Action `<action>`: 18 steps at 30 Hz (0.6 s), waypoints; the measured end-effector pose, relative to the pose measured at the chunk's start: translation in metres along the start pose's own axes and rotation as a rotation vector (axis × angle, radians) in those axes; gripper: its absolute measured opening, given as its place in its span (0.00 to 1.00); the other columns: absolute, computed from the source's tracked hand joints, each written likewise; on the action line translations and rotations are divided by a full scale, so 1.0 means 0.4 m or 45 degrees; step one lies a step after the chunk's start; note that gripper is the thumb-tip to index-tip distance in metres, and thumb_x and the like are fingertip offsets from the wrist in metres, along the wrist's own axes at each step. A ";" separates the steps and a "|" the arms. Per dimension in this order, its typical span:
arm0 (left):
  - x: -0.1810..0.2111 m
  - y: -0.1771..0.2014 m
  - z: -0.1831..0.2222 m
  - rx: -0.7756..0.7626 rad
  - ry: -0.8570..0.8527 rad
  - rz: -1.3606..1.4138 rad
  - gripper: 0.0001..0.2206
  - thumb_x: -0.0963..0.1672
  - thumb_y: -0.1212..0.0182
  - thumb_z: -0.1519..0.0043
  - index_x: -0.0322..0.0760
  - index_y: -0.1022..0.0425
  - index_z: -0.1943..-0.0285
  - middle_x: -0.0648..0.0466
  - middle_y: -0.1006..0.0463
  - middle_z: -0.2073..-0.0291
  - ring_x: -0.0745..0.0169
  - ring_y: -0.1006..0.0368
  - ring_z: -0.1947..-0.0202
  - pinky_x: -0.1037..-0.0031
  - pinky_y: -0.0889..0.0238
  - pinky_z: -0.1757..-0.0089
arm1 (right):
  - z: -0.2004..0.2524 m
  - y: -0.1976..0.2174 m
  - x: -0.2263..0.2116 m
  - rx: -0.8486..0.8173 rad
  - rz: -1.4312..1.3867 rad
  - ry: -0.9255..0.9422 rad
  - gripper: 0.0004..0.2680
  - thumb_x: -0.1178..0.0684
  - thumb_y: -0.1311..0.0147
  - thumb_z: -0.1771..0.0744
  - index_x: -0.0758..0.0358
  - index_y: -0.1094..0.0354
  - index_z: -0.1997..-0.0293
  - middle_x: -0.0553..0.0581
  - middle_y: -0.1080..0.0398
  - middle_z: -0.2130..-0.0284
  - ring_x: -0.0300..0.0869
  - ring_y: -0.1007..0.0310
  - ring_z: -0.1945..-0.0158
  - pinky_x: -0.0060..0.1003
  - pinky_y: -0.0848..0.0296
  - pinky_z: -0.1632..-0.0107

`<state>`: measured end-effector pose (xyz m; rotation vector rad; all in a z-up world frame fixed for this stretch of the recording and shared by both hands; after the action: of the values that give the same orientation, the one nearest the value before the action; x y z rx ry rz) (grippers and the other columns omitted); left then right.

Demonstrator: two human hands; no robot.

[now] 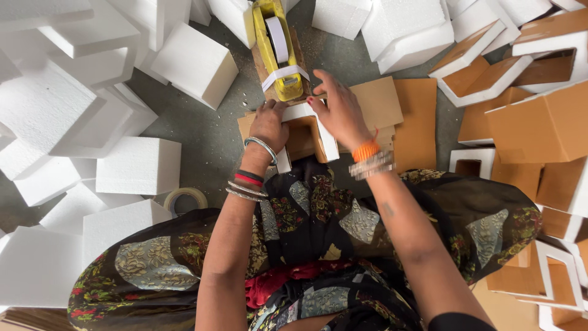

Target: The person assembles a box by hand, places foam inserts inside the box, and moves the completed package to a pile.

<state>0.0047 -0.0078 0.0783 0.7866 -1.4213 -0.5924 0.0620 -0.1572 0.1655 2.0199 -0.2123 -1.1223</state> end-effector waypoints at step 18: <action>0.027 0.008 0.013 0.054 -0.014 -0.074 0.23 0.38 0.35 0.47 0.33 0.31 0.40 0.43 0.28 0.48 0.36 0.32 0.47 0.55 0.33 0.49 | -0.122 -0.287 0.283 -0.403 -0.606 -0.604 0.29 0.59 0.36 0.36 0.66 0.52 0.28 0.66 0.22 0.56 0.43 0.18 0.58 0.35 0.20 0.57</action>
<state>0.0000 -0.0148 0.0873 0.8620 -1.4293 -0.6134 0.1416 -0.1083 0.0254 1.5336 0.2140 -1.8041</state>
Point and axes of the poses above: each hand's wrist, its own z-axis away from the middle knuckle, its own y-axis out of the back of the hand, x = y × z, the point moved 8 cm from there along -z, towards the middle knuckle
